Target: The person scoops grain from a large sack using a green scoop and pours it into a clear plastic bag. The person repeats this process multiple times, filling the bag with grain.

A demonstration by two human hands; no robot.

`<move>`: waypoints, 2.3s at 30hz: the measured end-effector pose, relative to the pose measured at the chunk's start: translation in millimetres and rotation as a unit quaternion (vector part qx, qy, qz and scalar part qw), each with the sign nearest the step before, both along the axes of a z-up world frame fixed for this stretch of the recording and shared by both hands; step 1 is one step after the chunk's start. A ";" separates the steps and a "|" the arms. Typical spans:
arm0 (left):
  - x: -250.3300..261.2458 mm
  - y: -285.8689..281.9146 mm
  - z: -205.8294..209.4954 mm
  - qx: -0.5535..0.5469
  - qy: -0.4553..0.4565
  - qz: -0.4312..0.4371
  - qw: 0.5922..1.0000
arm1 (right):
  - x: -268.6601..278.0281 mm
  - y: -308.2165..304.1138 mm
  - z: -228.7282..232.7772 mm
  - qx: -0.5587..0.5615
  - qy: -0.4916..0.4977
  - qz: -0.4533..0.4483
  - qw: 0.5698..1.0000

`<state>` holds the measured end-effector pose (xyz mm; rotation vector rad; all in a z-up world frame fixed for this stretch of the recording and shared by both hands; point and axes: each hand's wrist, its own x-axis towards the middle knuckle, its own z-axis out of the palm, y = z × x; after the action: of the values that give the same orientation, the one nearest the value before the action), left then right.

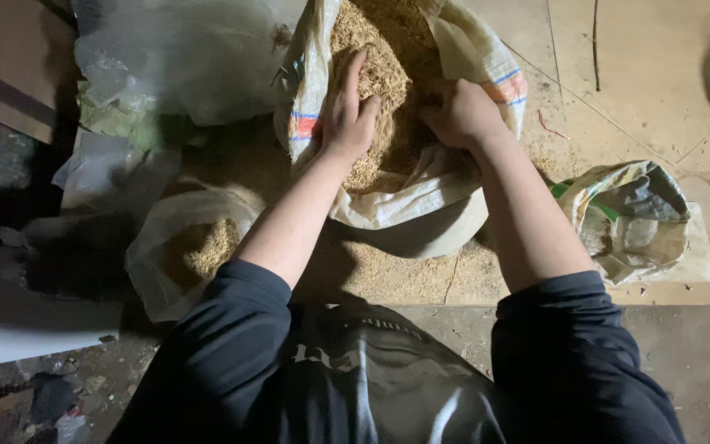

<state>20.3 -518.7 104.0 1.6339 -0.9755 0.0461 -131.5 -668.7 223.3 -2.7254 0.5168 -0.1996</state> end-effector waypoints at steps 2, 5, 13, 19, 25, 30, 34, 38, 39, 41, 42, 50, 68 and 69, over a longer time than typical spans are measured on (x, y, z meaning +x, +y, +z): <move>-1.6 3.0 2.9 0.010 0.041 -0.001 0.999 | -4.7 2.5 -0.7 0.000 -0.011 -0.023 1.000; -2.2 6.7 4.0 0.010 0.028 0.004 1.000 | -7.0 -1.9 -3.1 -0.015 -0.031 -0.044 0.998; 10.3 -0.2 1.1 -0.022 0.039 -0.046 0.998 | -20.0 -5.9 10.7 0.013 -0.070 -0.084 0.994; 11.9 8.2 6.9 -0.097 0.066 -0.080 0.990 | -36.9 14.7 36.9 0.037 -0.099 -0.054 0.993; 6.7 51.6 28.2 -0.200 0.067 -0.127 0.969 | -49.3 55.5 57.3 0.034 -0.141 -0.025 0.989; 5.6 121.2 45.0 -0.246 0.057 -0.146 0.957 | -47.9 107.7 73.3 0.036 -0.157 -0.016 0.987; 3.3 182.4 42.8 -0.261 0.091 -0.141 0.951 | -43.3 163.6 74.3 0.100 -0.091 -0.047 0.990; -4.4 263.5 23.7 -0.221 0.119 -0.098 0.963 | -28.3 219.0 47.7 0.100 -0.116 0.009 0.988; -7.1 286.3 17.8 -0.203 0.131 -0.081 0.967 | -24.2 232.8 38.4 0.109 -0.097 0.013 0.989; -11.6 327.0 4.7 -0.154 0.146 -0.032 0.977 | -15.9 257.5 20.7 0.086 -0.078 0.041 0.992; -14.7 347.7 -3.6 -0.128 0.154 -0.007 0.980 | -12.3 269.4 11.9 0.053 -0.079 0.065 0.993; -14.6 451.5 -106.1 -0.121 0.229 0.048 0.965 | 19.7 359.7 -56.4 0.138 0.019 0.063 0.988; -24.9 484.6 -128.4 0.035 0.237 0.007 0.971 | 28.9 439.3 -171.8 -0.216 0.156 0.056 0.962; -26.0 486.4 -123.6 0.044 0.243 0.001 0.969 | 17.9 436.2 -167.9 -0.178 0.147 0.038 0.972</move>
<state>-5.7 -32.4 -19.5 1.6201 -0.6031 -0.3855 -113.6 -232.4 55.4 -3.1429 0.4935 0.1519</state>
